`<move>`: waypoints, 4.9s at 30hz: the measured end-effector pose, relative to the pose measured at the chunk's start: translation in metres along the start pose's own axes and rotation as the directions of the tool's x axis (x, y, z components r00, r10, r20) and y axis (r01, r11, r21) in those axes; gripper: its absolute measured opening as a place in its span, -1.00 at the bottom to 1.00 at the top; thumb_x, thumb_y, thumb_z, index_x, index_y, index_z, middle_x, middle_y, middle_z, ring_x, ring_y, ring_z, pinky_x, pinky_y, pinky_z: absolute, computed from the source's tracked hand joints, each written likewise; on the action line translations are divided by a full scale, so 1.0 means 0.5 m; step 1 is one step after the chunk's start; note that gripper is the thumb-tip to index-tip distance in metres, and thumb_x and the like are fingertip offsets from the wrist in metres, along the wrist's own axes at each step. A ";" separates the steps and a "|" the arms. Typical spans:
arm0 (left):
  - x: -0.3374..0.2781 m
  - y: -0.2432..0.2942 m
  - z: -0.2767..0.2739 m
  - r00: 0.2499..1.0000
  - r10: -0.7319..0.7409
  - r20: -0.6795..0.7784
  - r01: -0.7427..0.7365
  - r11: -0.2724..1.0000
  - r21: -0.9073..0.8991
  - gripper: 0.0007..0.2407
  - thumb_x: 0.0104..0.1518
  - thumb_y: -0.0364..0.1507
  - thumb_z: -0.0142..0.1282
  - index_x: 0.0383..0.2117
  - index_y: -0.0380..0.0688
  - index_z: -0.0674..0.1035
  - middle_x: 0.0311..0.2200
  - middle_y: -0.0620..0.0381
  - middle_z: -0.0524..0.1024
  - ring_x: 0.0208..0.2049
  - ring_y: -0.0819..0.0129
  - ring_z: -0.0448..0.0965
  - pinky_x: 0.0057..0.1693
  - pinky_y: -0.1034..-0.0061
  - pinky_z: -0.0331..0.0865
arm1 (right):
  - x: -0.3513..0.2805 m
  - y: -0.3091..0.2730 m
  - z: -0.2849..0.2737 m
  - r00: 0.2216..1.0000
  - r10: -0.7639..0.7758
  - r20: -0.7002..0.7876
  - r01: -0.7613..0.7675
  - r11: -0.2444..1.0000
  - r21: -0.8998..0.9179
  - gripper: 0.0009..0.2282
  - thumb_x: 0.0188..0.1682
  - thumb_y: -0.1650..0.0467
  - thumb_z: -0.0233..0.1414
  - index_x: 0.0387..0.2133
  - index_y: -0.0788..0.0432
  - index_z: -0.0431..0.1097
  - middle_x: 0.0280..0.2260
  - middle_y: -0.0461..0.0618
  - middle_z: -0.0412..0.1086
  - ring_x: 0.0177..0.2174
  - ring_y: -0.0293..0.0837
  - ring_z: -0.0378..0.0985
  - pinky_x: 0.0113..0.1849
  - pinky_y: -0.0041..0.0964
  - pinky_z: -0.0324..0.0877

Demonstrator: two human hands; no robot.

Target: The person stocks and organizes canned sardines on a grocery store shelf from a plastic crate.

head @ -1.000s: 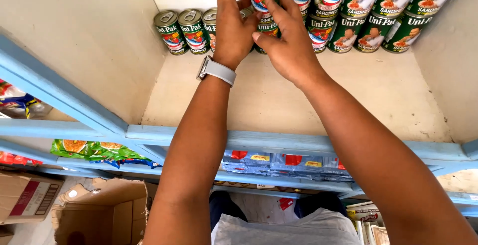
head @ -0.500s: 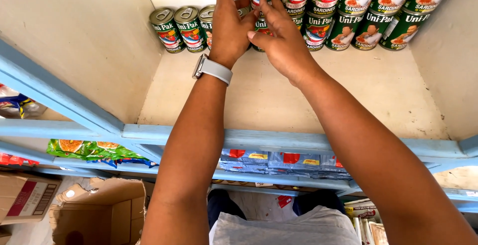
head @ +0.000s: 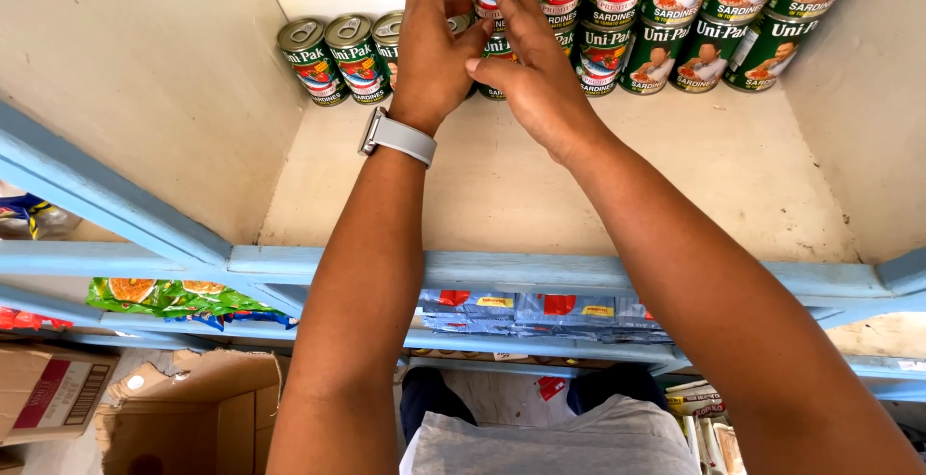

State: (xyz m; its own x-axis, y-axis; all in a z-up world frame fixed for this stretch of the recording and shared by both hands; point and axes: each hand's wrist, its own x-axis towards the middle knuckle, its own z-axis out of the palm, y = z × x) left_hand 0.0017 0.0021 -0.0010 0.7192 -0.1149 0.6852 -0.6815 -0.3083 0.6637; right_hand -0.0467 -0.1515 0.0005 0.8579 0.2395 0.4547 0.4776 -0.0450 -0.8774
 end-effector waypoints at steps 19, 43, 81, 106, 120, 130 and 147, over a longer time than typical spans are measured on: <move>0.000 0.023 -0.015 0.991 -0.035 -0.132 0.047 0.995 0.088 -0.38 0.08 -0.67 0.16 0.33 -0.30 0.21 0.19 -0.12 0.44 -0.07 0.28 0.64 -0.04 0.50 0.60 | -0.031 -0.023 0.028 0.988 -0.130 -0.078 0.103 0.953 -0.286 -0.35 0.22 0.13 0.00 0.47 0.11 -0.11 0.43 0.26 -0.28 0.44 0.16 -0.23 0.36 -0.01 -0.03; -1.690 0.206 -0.217 0.462 -0.887 0.001 0.753 0.394 0.527 -0.80 0.07 -0.45 0.11 -0.19 0.02 0.66 -0.20 0.04 0.58 -0.17 0.01 0.59 -0.07 0.20 0.47 | -0.577 0.033 0.303 0.688 -0.723 0.061 0.725 0.681 -0.105 -0.71 -0.03 0.51 0.16 -0.10 0.08 0.25 -0.01 0.14 0.22 -0.05 0.07 0.42 -0.01 0.00 0.48; -1.844 -0.055 -0.089 0.256 -0.954 -0.156 0.570 0.018 0.821 -0.80 0.20 -0.38 -0.02 -0.27 0.00 0.71 -0.01 0.15 0.47 0.10 0.07 0.42 0.09 0.07 0.44 | -0.940 0.170 0.560 0.537 0.105 0.837 0.258 0.924 -0.281 -0.87 -0.02 0.41 0.15 -0.22 0.10 0.55 -0.14 -0.13 0.52 -0.04 -0.07 0.50 0.01 -0.13 0.25; -1.286 0.206 -0.355 0.600 -0.799 -0.051 0.594 0.487 -0.641 -0.51 0.13 -0.46 0.14 0.23 -0.24 0.32 0.05 -0.17 0.49 0.03 0.23 0.52 0.11 0.43 0.42 | -0.900 0.218 0.537 0.363 0.420 0.832 -0.794 0.606 0.040 -0.60 0.11 0.38 0.05 0.21 0.25 0.25 0.09 -0.05 0.42 0.06 -0.27 0.48 0.09 -0.30 0.37; -1.018 0.267 -0.178 0.794 -0.588 0.156 0.564 0.617 -0.549 -0.45 0.43 -0.39 -0.08 0.51 -0.17 0.03 0.47 -0.01 0.13 0.43 0.27 0.17 0.49 0.30 0.02 | -0.883 0.236 0.293 0.587 0.417 0.694 -0.809 0.336 0.483 -0.68 0.14 0.49 0.21 0.07 0.29 0.25 -0.02 0.05 0.37 -0.04 -0.07 0.41 0.03 0.02 0.30; -0.594 0.411 -0.245 0.861 -0.403 0.311 0.505 0.753 -0.421 -0.17 0.04 -0.61 0.34 0.45 -0.16 0.03 0.45 0.12 0.06 0.32 0.24 0.38 -0.10 0.30 0.64 | -0.509 0.010 0.160 0.628 -0.035 0.777 -0.759 0.191 0.622 -0.42 0.13 0.22 -0.07 0.35 0.33 0.13 0.22 0.25 0.32 0.12 0.23 0.46 0.16 0.34 0.30; -0.029 0.123 -0.081 0.778 0.286 -0.559 -0.271 0.956 0.112 -0.30 0.10 -0.38 0.47 0.34 -0.21 0.27 0.23 -0.07 0.37 0.13 0.20 0.52 0.18 0.36 0.50 | 0.031 -0.032 0.086 0.961 -0.275 0.035 0.266 0.951 0.154 -0.39 0.23 0.26 -0.02 0.48 0.18 -0.11 0.44 -0.07 -0.03 0.30 -0.20 0.18 0.28 -0.23 0.13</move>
State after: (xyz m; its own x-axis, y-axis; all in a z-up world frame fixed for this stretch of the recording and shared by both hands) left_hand -0.0563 0.0232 0.0420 0.2895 0.3500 0.8909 -0.8312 -0.3697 0.4153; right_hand -0.0492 -0.1054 0.0148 0.6862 0.2769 0.6726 0.6537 0.1708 -0.7372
